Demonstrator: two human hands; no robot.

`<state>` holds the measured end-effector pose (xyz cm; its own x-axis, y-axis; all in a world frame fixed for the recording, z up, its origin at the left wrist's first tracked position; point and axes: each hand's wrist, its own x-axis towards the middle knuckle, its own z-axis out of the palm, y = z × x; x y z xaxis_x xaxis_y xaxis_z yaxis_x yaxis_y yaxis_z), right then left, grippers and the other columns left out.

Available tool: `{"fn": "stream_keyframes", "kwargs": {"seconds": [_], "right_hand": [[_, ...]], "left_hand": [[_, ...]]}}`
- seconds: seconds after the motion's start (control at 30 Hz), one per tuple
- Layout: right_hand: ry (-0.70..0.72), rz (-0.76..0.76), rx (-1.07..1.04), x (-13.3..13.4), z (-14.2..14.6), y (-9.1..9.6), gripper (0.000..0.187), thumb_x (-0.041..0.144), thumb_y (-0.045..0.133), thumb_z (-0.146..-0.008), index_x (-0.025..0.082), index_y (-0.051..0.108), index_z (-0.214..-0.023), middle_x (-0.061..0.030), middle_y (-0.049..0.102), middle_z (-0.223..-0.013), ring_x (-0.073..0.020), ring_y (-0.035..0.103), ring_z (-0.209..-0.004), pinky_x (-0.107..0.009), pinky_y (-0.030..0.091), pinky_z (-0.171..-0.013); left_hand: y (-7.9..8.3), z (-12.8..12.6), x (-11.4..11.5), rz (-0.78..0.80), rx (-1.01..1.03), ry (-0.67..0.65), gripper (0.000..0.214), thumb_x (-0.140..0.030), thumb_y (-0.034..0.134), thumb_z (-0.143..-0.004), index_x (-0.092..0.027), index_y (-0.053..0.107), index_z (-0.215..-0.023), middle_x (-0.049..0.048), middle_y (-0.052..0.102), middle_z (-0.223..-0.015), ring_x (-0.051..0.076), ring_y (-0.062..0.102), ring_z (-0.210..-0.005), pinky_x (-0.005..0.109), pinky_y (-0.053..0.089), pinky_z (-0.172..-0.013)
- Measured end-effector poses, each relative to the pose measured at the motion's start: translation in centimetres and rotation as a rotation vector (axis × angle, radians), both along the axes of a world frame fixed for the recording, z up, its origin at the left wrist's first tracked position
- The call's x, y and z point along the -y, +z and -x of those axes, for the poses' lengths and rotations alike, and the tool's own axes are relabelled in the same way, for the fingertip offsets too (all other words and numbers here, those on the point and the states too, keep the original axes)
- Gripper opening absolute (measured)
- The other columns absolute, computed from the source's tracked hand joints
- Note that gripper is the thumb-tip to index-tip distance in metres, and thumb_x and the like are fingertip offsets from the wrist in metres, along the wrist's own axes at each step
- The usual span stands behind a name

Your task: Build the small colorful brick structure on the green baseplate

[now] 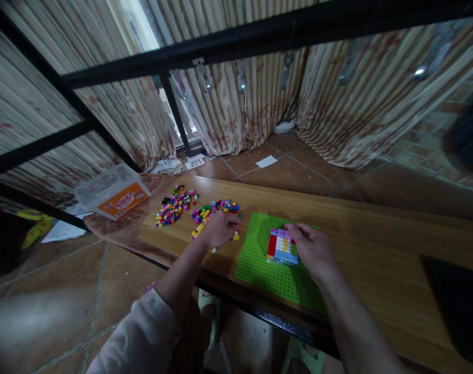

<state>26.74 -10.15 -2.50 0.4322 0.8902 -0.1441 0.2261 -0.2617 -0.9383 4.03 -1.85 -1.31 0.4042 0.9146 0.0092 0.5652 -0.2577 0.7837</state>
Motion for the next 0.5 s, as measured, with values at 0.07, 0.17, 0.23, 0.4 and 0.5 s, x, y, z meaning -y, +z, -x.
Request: {"fn": "stream_keyframes", "kwargs": {"seconds": [0.07,0.17,0.23,0.4,0.5], "right_hand": [[-0.010,-0.016,0.002,0.0,-0.2,0.0,0.036,0.049,0.064,-0.074,0.017,0.074,-0.089,-0.0060,0.074,-0.081,-0.0197,0.064,-0.070,-0.029,0.047,-0.062],[-0.016,-0.035,-0.012,0.0,-0.3,0.0,0.036,0.049,0.065,-0.073,0.018,0.074,-0.088,-0.0060,0.075,-0.082,-0.0207,0.065,-0.073,-0.030,0.047,-0.065],[-0.016,-0.038,-0.011,0.0,-0.4,-0.1,0.035,0.048,0.064,-0.074,0.018,0.074,-0.088,-0.0055,0.075,-0.081,-0.0208,0.066,-0.073,-0.030,0.047,-0.066],[-0.020,-0.034,0.029,0.0,-0.5,-0.1,0.036,0.051,0.065,-0.072,0.019,0.075,-0.085,-0.0048,0.074,-0.076,-0.0204,0.065,-0.069,-0.030,0.047,-0.064],[-0.014,-0.046,0.016,0.0,-0.4,0.1,0.038,0.053,0.066,-0.070,0.018,0.075,-0.082,-0.0049,0.074,-0.075,-0.0200,0.064,-0.067,-0.030,0.047,-0.062]], "left_hand": [[0.0,1.3,-0.7,-0.070,-0.154,-0.020,0.028,-0.002,0.052,-0.070,-0.015,0.076,-0.076,0.0059,0.074,-0.075,0.019,0.067,-0.073,0.027,0.052,-0.075],[0.1,2.2,-1.0,-0.102,-0.248,-0.101,0.030,-0.001,0.051,-0.070,-0.013,0.076,-0.082,0.0067,0.075,-0.080,0.018,0.067,-0.075,0.026,0.051,-0.076],[0.3,2.3,-0.9,-0.100,-0.265,-0.137,0.031,-0.001,0.052,-0.070,-0.014,0.076,-0.085,0.0057,0.075,-0.080,0.017,0.067,-0.075,0.025,0.051,-0.074],[1.8,3.9,-1.1,-0.103,-0.369,-0.104,0.029,-0.003,0.054,-0.071,-0.015,0.076,-0.086,0.0052,0.074,-0.080,0.016,0.066,-0.074,0.022,0.048,-0.069],[2.7,5.8,-1.5,-0.076,-0.479,-0.035,0.021,-0.008,0.059,-0.070,-0.015,0.075,-0.081,0.0035,0.072,-0.072,0.015,0.064,-0.069,0.021,0.045,-0.061]]}}
